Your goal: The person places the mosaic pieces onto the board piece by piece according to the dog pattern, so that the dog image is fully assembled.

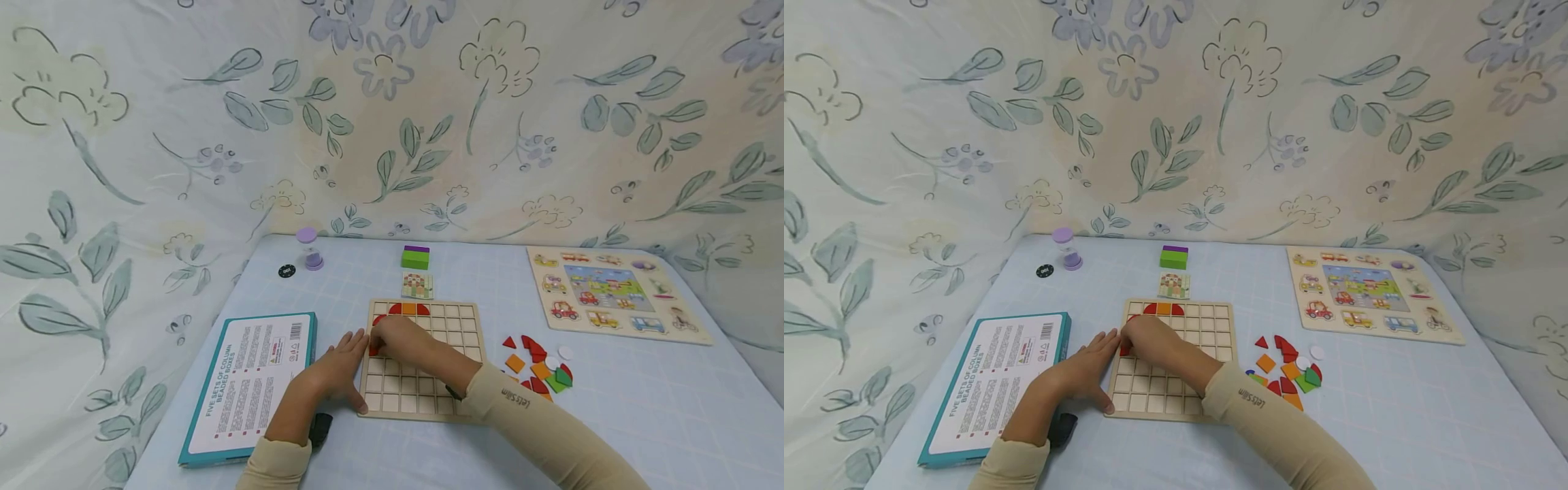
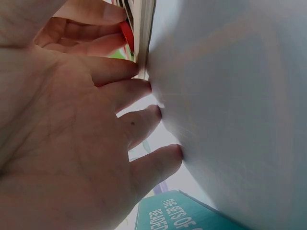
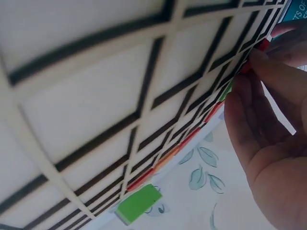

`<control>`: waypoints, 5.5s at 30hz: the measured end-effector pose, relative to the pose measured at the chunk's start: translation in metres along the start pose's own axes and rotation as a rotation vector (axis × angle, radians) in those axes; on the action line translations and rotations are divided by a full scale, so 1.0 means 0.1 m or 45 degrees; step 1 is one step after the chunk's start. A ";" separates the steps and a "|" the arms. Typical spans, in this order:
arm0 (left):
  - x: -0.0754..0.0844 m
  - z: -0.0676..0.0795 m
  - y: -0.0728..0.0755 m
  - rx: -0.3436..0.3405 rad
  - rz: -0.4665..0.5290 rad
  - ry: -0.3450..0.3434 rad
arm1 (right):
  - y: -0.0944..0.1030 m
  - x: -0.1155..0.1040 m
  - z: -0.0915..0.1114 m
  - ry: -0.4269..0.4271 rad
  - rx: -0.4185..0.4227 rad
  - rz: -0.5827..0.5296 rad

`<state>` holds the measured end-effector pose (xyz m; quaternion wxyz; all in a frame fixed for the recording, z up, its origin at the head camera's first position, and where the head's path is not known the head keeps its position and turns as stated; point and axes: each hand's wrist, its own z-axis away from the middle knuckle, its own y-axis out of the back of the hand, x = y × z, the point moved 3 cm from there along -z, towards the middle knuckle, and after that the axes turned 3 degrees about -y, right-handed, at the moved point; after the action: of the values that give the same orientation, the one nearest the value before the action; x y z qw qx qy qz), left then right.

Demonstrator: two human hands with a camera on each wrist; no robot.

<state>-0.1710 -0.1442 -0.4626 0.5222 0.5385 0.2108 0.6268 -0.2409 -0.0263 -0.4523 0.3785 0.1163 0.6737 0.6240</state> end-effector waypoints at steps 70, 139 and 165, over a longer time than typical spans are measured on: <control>-0.01 0.01 -0.01 0.005 0.027 0.012 | 0.57 0.93 0.72 -0.334 0.203 -0.313; 0.01 -0.01 0.01 0.002 -0.021 0.015 | 0.15 0.51 -0.06 -0.374 0.107 0.030; 0.01 0.00 -0.07 -0.003 0.001 0.043 | 0.42 0.54 0.37 -0.357 0.060 -0.001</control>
<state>-0.1678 -0.1407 -0.4683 0.5189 0.5272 0.2185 0.6364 -0.2672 0.0434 -0.4301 0.4663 0.2108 0.6289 0.5854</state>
